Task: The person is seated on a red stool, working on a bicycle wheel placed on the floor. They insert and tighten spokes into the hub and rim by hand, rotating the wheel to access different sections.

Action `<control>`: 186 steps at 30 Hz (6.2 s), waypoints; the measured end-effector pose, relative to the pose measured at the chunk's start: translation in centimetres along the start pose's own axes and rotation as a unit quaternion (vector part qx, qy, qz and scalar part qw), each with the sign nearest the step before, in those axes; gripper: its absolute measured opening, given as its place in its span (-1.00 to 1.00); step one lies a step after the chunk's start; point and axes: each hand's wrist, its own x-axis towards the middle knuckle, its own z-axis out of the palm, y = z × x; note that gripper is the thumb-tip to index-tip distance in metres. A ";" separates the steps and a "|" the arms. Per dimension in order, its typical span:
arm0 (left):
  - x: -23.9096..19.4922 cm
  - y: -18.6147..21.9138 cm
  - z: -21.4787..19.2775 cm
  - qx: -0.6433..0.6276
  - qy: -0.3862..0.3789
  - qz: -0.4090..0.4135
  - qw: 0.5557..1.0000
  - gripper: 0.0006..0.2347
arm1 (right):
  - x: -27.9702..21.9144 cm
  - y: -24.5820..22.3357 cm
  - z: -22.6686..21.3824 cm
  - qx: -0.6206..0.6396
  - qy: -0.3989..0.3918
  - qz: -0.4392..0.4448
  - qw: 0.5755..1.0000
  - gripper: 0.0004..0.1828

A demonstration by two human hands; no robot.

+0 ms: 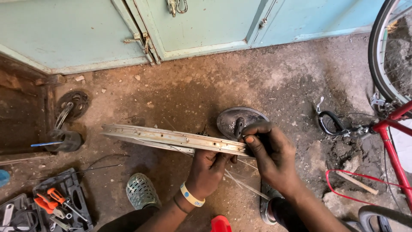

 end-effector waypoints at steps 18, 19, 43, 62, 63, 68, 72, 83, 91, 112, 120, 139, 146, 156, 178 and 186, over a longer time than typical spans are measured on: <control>0.9 1.4 -0.8 0.112 0.015 0.112 0.987 -0.82 | 1.2 -3.7 -2.1 -0.274 -0.127 -0.179 0.936 -0.83; 0.9 1.5 -0.8 0.112 0.016 0.111 0.987 -0.82 | 1.2 -3.8 -2.1 -0.273 -0.128 -0.179 0.936 -0.83; 1.1 0.5 0.1 0.095 0.028 0.120 0.988 -0.85 | 1.4 -3.8 -1.0 -0.374 -0.108 -0.084 0.917 -0.83; 1.3 0.8 0.2 0.128 0.021 0.126 0.983 -0.84 | 1.7 -2.5 -1.2 -0.373 -0.091 -0.107 0.917 -0.70; 1.3 0.7 0.3 0.128 0.016 0.133 0.983 -0.83 | 1.6 -2.1 -1.1 -0.393 -0.073 -0.091 0.912 -0.56; 1.6 0.5 0.3 0.123 0.030 0.119 0.985 -0.82 | 1.8 -2.9 -2.0 -0.349 -0.099 -0.076 0.929 -0.72; 1.6 0.9 0.2 0.094 0.037 0.124 0.987 -0.84 | 2.0 -3.4 -2.1 -0.274 -0.143 -0.050 0.950 -0.79; 1.5 0.6 0.4 0.106 0.029 0.122 0.986 -0.85 | 1.7 -2.3 -1.5 -0.339 -0.140 -0.091 0.926 -0.79; 1.5 0.3 0.2 0.111 0.020 0.127 0.986 -0.77 | 1.7 -2.4 -1.2 -0.352 -0.114 -0.059 0.927 -0.67; 2.0 3.3 -3.3 0.273 0.072 0.187 0.941 -0.87 | 1.2 5.2 -1.3 -0.209 0.051 -0.039 0.976 -0.57; 4.1 1.9 -10.5 0.244 0.366 0.201 0.876 -0.93 | 2.1 9.3 -3.3 -0.210 0.082 -0.068 0.972 -0.47; 5.9 -4.3 -10.6 -0.094 0.315 -0.161 0.931 -0.91 | 3.0 5.5 -3.9 -0.296 0.049 -0.074 0.951 -0.65; 5.8 -4.3 -9.7 -0.077 0.294 -0.177 0.936 -0.89 | 2.3 5.4 -3.3 -0.322 0.171 -0.119 0.923 -0.78; 4.8 -2.2 -9.0 0.026 0.259 -0.216 0.941 -0.93 | 3.7 6.4 2.1 0.329 0.235 0.534 0.742 -0.24; 4.3 -2.2 -8.1 0.099 0.200 -0.237 0.946 -0.91 | 6.9 2.8 3.5 0.160 -0.102 0.405 0.895 -0.37; 4.0 -0.6 -7.0 0.096 0.186 -0.233 0.950 -0.91 | 2.9 15.2 2.9 0.343 -0.082 0.423 0.835 -0.22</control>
